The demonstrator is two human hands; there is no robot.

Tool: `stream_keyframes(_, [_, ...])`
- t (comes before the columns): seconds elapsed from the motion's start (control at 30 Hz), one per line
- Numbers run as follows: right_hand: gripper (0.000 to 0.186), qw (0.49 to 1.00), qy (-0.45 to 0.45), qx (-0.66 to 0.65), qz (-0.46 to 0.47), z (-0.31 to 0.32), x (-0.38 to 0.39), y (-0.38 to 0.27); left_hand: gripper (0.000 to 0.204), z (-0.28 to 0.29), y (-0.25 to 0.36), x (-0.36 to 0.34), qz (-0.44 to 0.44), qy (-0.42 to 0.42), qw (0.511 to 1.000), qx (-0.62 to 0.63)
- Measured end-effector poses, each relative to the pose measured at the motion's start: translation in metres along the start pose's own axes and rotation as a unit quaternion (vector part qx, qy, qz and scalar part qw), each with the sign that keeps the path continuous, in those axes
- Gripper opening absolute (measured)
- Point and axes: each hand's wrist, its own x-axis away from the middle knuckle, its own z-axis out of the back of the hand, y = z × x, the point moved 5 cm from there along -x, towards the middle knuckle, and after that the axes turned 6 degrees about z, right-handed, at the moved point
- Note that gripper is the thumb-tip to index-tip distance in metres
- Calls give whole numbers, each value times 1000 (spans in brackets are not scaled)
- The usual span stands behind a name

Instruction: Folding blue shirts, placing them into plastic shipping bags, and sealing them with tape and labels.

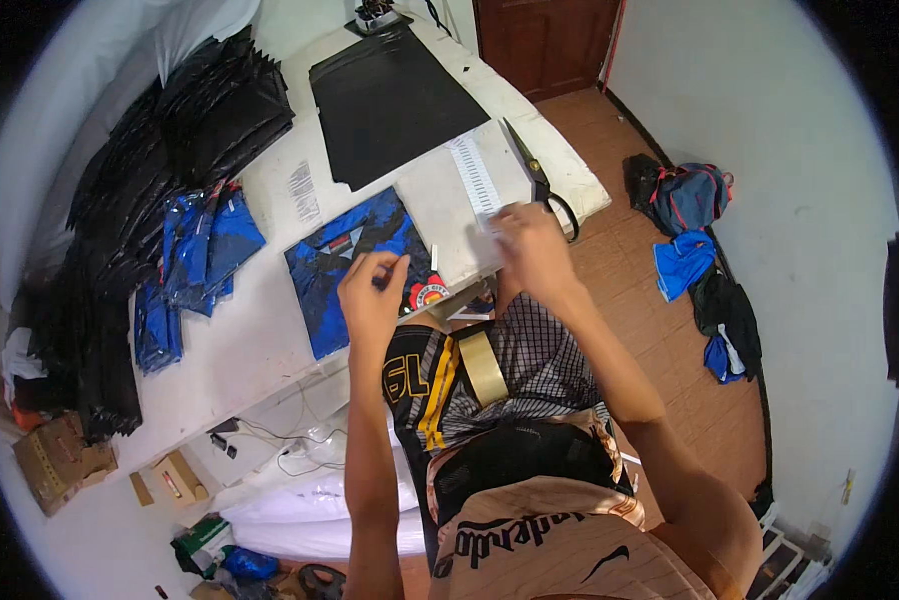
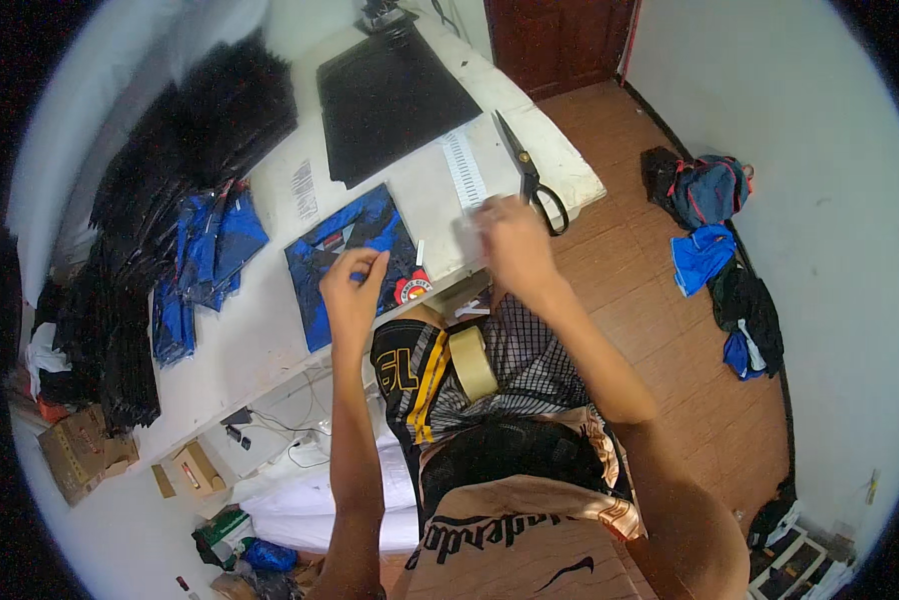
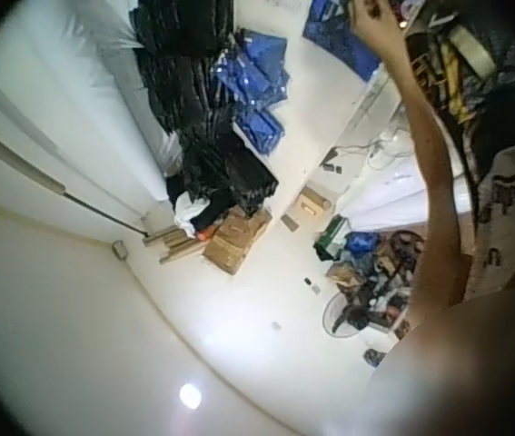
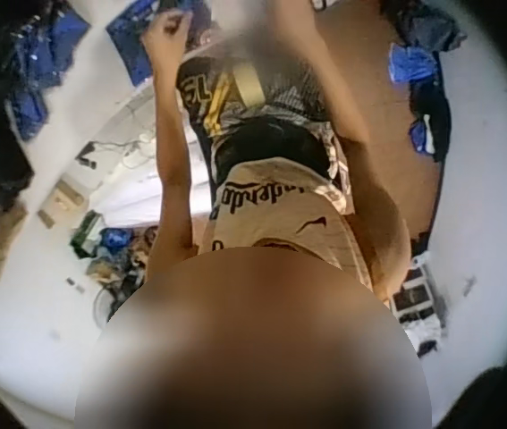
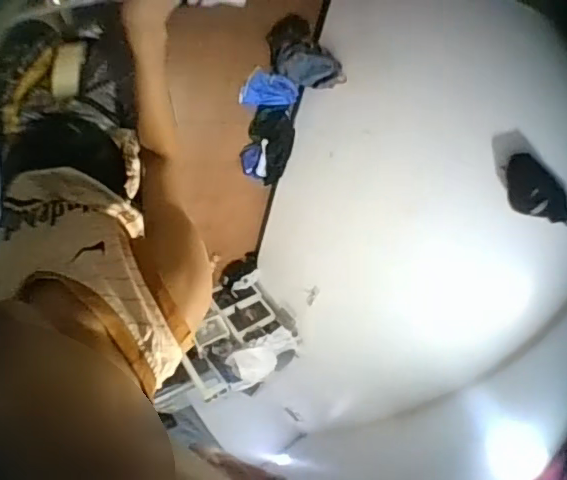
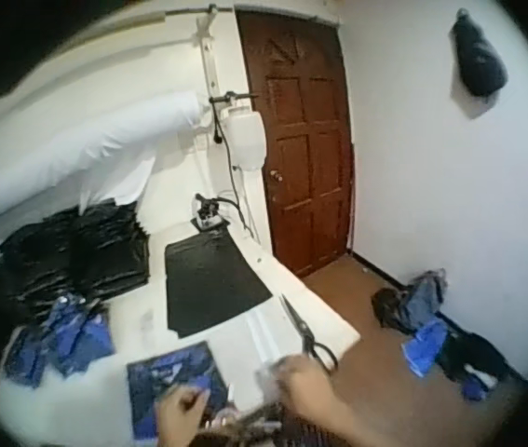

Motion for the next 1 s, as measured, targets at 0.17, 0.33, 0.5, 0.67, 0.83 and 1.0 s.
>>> stream_keyframes(0.17, [33, 984, -44, -104, 139, -53, -6, -37, 7, 4, -8, 39, 92, 46, 993, 54])
stream_keyframes(0.33, [29, 974, -72, -121, 178, -66, -17, -34, 8, 0, -2, 57, 94, 46, 990, 90])
stream_keyframes(0.5, [25, 967, -72, -129, 208, -62, -20, -35, 9, 2, -7, 61, 86, 49, 990, 103])
stream_keyframes(0.67, [15, 974, -11, -182, 133, -56, -21, -30, 9, 1, -8, 59, 91, 65, 986, 124])
stream_keyframes(0.83, [14, 892, -79, -417, -155, -58, -21, -25, 13, 0, -13, 55, 111, 81, 976, 166])
stream_keyframes(1.0, [16, 864, -141, -477, -78, -41, -34, -56, 16, 0, -2, 41, 157, 44, 939, 303])
